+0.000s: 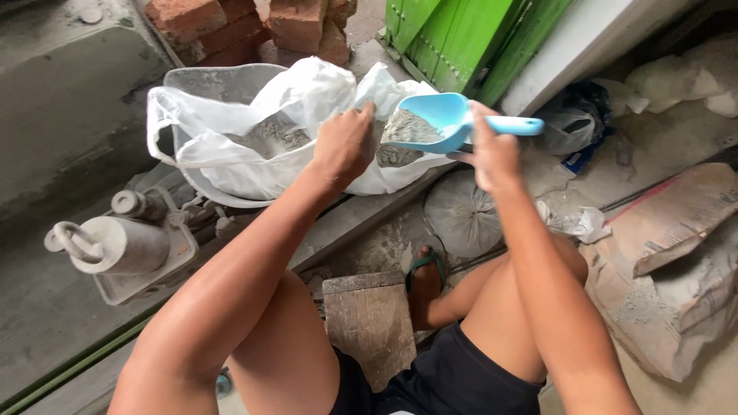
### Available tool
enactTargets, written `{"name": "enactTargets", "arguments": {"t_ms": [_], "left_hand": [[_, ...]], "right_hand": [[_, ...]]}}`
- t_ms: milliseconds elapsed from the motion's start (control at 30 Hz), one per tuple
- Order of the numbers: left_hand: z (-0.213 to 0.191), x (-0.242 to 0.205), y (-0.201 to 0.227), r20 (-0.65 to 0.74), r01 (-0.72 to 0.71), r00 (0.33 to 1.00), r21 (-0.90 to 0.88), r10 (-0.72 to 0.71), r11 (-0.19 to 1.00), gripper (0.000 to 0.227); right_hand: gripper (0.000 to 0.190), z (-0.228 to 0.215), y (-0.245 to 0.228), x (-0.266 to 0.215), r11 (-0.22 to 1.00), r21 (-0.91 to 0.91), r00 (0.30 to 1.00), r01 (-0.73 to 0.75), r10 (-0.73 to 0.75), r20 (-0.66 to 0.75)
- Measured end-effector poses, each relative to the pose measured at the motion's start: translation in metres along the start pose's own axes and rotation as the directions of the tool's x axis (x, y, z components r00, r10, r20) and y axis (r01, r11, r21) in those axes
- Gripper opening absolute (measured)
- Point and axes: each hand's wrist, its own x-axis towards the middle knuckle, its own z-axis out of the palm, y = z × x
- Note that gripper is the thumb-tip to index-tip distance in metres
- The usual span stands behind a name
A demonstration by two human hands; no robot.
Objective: Scooping grey powder from a plastic bag into a container using a small blue scoop.
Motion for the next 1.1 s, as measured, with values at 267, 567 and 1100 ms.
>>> {"name": "enactTargets", "arguments": {"t_ms": [267,567,1100], "left_hand": [[-0.025,-0.011,-0.014,-0.101,0.077,0.985,-0.480,-0.142,0.874,0.030],[-0.026,-0.020,-0.030,-0.088,0.060,0.989,-0.484,-0.117,0.873,0.028],[-0.137,-0.055,-0.037,-0.386,-0.410,0.886,-0.393,0.256,0.823,0.010]], "right_hand": [[0.043,0.038,0.061,0.031,0.492,-0.523,0.712,0.696,-0.375,0.594],[0.043,0.035,0.066,0.060,0.284,-0.563,0.630,0.776,-0.320,0.707],[0.034,0.027,-0.055,-0.009,0.879,-0.082,0.881,0.471,-0.463,0.097]]}}
